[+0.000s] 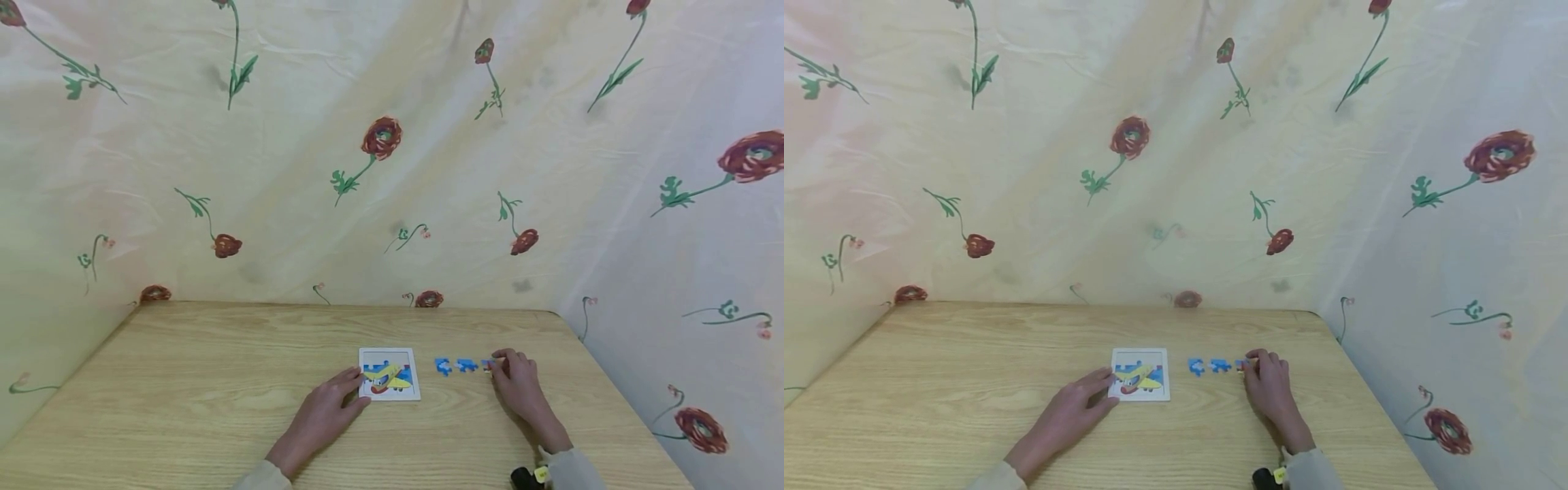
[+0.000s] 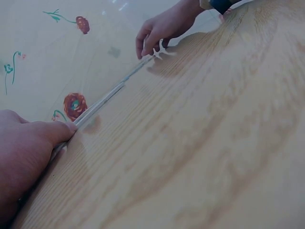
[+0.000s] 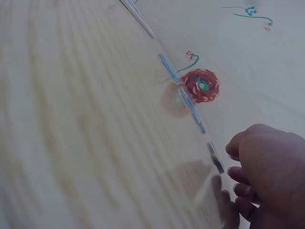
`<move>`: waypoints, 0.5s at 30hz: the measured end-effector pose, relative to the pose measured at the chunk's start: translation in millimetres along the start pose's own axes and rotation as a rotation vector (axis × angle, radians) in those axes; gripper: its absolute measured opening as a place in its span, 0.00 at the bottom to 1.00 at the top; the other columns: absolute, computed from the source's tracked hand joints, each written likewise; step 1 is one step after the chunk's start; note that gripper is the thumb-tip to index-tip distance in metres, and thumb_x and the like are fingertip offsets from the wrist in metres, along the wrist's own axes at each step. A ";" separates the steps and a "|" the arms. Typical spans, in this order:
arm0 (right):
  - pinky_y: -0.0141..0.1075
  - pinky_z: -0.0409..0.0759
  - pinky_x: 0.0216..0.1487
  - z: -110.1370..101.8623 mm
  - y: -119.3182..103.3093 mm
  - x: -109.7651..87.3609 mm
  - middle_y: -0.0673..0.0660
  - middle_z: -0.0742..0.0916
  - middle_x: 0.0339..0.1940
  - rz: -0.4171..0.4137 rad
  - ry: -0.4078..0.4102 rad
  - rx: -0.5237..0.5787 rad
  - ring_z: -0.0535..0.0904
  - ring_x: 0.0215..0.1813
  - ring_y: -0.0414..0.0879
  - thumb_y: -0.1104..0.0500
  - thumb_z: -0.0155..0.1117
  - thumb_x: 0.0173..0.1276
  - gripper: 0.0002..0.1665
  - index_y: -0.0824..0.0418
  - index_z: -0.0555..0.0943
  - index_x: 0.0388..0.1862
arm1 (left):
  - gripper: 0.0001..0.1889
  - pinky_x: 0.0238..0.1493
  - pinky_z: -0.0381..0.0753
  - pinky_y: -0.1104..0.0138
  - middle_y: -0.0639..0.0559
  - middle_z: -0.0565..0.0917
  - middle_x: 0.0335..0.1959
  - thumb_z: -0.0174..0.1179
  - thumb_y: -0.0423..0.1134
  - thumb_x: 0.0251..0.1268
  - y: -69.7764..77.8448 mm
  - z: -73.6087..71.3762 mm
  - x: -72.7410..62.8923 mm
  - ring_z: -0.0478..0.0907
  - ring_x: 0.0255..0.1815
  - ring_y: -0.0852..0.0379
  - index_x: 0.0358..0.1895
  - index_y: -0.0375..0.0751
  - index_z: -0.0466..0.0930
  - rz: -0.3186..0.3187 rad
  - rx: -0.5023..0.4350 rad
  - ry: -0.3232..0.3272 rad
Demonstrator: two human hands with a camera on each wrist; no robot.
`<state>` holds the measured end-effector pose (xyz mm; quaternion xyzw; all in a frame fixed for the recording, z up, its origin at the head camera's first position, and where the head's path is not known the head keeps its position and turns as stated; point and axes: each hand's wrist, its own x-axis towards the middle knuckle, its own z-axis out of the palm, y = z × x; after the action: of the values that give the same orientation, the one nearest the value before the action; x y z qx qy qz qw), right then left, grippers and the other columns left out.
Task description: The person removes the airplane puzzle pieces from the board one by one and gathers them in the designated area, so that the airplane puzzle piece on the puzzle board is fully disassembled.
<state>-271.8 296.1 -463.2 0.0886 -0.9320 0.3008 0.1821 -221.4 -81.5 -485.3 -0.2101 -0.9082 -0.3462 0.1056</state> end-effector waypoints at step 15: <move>0.36 0.75 0.38 9.8 -34.2 4.2 0.55 0.79 0.34 -0.106 -0.022 0.142 0.73 0.39 0.47 0.72 0.64 0.72 0.11 0.74 0.80 0.51 | 0.27 0.66 0.75 0.43 0.38 0.77 0.69 0.62 0.50 0.76 -0.7 -0.2 0.2 0.73 0.71 0.40 0.64 0.31 0.81 -0.012 0.003 -0.012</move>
<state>-269.1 262.6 -450.8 0.1536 -0.9044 0.3548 0.1805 -221.9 -82.0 -485.5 -0.2065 -0.9106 -0.3441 0.0986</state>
